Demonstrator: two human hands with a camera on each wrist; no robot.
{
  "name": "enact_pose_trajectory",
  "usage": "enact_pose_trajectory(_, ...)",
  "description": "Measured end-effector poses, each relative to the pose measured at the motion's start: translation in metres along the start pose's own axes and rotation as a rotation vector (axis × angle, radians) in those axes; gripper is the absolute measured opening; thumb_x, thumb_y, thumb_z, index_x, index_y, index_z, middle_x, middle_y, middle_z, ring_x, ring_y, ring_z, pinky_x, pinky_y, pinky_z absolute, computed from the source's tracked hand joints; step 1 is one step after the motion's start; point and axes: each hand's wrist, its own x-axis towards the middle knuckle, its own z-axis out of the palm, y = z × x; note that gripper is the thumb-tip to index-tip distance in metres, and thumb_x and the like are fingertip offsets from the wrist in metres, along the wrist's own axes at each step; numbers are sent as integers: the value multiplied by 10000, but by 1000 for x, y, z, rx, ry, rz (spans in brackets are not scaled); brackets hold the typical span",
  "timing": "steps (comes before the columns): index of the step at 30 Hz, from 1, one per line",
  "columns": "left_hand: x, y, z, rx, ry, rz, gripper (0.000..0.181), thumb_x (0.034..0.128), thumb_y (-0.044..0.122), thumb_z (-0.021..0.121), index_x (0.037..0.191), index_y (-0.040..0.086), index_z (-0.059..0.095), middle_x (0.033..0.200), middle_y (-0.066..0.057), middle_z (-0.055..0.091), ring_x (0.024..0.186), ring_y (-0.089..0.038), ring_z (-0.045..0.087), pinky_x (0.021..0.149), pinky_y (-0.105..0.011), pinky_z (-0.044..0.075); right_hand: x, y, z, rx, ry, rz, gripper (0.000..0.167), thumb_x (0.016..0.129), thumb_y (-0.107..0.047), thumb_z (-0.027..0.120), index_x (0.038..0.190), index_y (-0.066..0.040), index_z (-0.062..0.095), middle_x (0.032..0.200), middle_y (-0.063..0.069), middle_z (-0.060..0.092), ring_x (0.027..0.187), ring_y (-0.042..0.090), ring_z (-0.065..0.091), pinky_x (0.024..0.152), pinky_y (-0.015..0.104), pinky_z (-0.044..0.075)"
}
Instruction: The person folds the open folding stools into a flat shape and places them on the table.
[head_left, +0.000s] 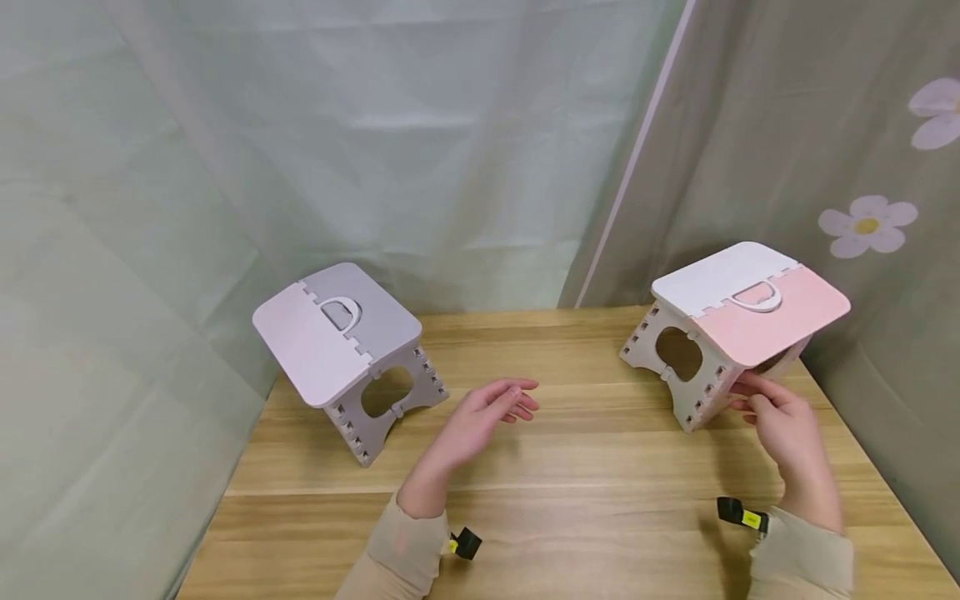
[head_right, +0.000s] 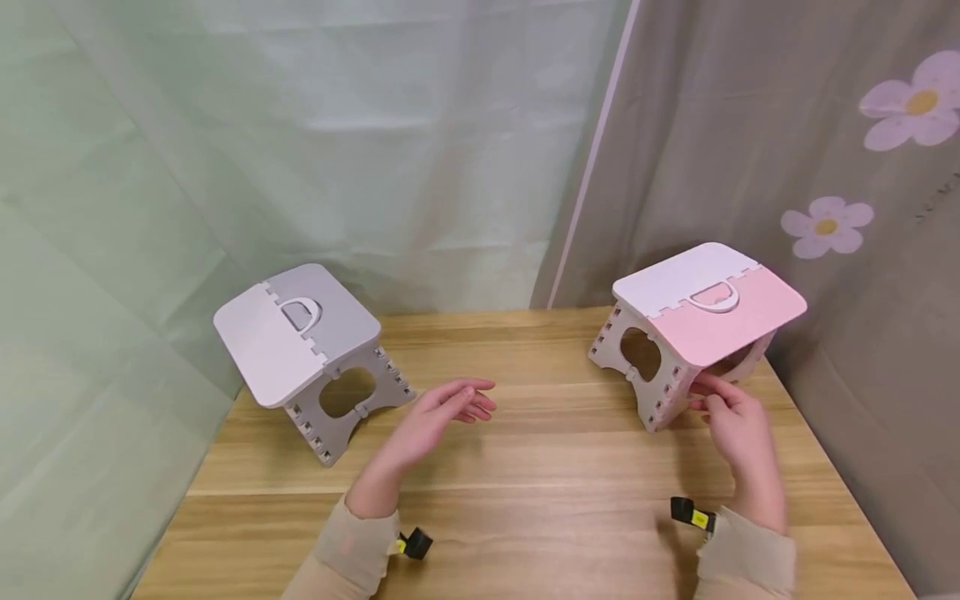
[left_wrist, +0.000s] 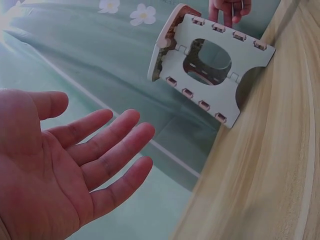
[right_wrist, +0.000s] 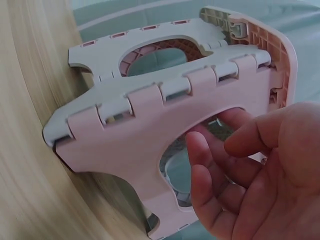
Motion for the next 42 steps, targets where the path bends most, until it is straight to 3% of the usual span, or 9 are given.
enact_pose_trajectory(4, 1, 1, 1, 2, -2, 2, 400, 1168, 283, 448, 1445, 63, 636, 1212, -100, 742, 1105, -254, 717, 1001, -459, 539, 0, -4, 6, -18, -20, -29, 445, 1138, -137, 360, 1471, 71, 571, 1300, 226, 661, 922, -18, 639, 747, 148, 528)
enact_pose_trajectory(7, 1, 1, 2, 6, -2, -3, 406, 1168, 288, 449, 1448, 58, 633, 1210, -93, 745, 1101, -249, 719, 1005, -475, 540, 0, -7, 12, -15, -27, -59, 434, 1137, -121, 365, 1452, 85, 580, 1289, 289, 655, 919, -16, 631, 747, 150, 526)
enact_pose_trajectory(16, -1, -3, 5, 2, -20, -8, 395, 1168, 289, 452, 1431, 66, 644, 1201, -93, 746, 1088, -240, 724, 1009, -483, 539, 2, -17, 34, 29, -91, -160, 403, 1125, -45, 372, 1433, 111, 579, 1274, 328, 660, 928, 11, 655, 761, 208, 555)
enact_pose_trajectory(21, 0, -2, 7, 3, -30, 1, 401, 1169, 282, 450, 1434, 46, 637, 1208, -120, 745, 1093, -259, 726, 1004, -467, 543, 2, -20, 39, 19, -116, -172, 391, 1125, -43, 392, 1433, 100, 587, 1274, 315, 674, 943, 65, 668, 774, 232, 563)
enact_pose_trajectory(32, 2, -3, 11, 4, -30, -15, 384, 1168, 280, 456, 1429, 72, 646, 1202, -114, 748, 1085, -249, 730, 1007, -475, 541, 2, -16, 30, -13, -108, -213, 381, 1154, -142, 455, 1411, 89, 615, 1252, 291, 701, 945, 34, 671, 755, 236, 556)
enact_pose_trajectory(34, 3, -4, 12, 4, -37, -9, 384, 1168, 280, 457, 1428, 69, 646, 1202, -112, 747, 1087, -255, 730, 1012, -495, 540, 2, -12, 26, -7, -71, -210, 380, 1154, -145, 454, 1401, 91, 618, 1225, 234, 730, 933, 13, 667, 742, 216, 545)
enact_pose_trajectory(37, 3, -6, 14, 10, -45, -5, 388, 1168, 291, 456, 1428, 76, 647, 1203, -100, 747, 1087, -251, 730, 1014, -514, 541, 2, -7, 18, 17, 27, -150, 386, 1152, -188, 474, 1375, 82, 637, 1097, -14, 772, 903, -29, 668, 732, 182, 535)
enact_pose_trajectory(40, 3, -6, 15, 13, -45, -5, 392, 1169, 302, 454, 1429, 83, 649, 1203, -91, 748, 1084, -244, 731, 1010, -517, 543, 2, -3, 10, 77, 191, 6, 341, 1122, -270, 560, 1284, -7, 704, 937, -254, 690, 844, -54, 639, 701, 148, 498)
enact_pose_trajectory(42, 3, -6, 15, 11, -42, -7, 391, 1168, 303, 455, 1428, 86, 650, 1201, -85, 750, 1083, -243, 731, 1009, -520, 542, 4, 0, 6, 138, 328, 122, 234, 1077, -306, 645, 1190, -119, 731, 890, -280, 618, 815, -37, 595, 664, 141, 462)
